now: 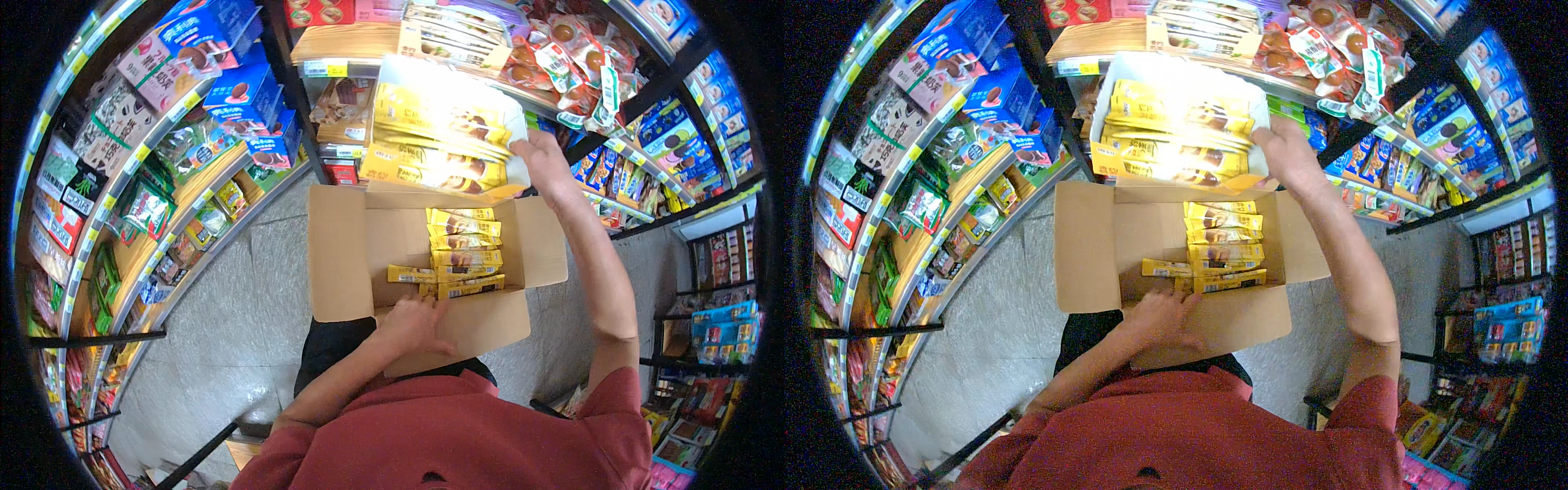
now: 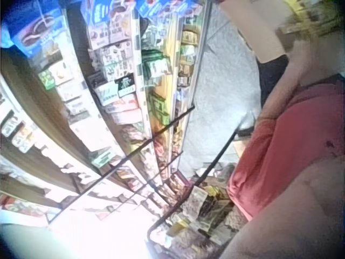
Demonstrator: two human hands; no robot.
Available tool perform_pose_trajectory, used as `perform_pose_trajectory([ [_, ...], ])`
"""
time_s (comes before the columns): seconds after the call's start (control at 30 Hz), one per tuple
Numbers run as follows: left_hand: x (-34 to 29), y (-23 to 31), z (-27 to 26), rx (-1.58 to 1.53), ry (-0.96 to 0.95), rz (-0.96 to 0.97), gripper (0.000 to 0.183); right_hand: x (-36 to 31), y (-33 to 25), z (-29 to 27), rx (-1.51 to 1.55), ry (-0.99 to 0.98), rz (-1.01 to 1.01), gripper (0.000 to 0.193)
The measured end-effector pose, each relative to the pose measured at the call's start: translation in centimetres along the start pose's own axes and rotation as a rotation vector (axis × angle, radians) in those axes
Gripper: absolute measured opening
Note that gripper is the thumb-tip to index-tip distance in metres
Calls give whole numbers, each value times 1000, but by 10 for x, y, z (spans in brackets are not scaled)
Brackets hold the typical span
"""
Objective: The person arranges yellow snack bars from a cardboard box into a white styrofoam tray. They pick up bars, align them, and place them into the tray, repeating the process to fill the container.
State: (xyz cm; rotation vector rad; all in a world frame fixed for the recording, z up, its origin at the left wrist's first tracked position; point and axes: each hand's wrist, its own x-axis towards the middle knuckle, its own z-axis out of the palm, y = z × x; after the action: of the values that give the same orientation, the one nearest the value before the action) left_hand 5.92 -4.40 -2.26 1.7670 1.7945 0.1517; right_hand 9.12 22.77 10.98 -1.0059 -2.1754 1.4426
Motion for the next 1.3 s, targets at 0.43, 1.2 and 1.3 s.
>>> perform_pose_trajectory([
  [0.43, -40, 16, -5, 112, 57, 149, 102, -78, 117, 43, -258, -9, 24, 28],
  [1.2, -69, 11, -56, -22, -38, 235, 86, -104, 160, 113, -245, -91, 215, 37],
  [1.3, -68, 3, -55, -12, -79, 169, 96, -102, 148, 106, -339, -136, 196, 50],
])
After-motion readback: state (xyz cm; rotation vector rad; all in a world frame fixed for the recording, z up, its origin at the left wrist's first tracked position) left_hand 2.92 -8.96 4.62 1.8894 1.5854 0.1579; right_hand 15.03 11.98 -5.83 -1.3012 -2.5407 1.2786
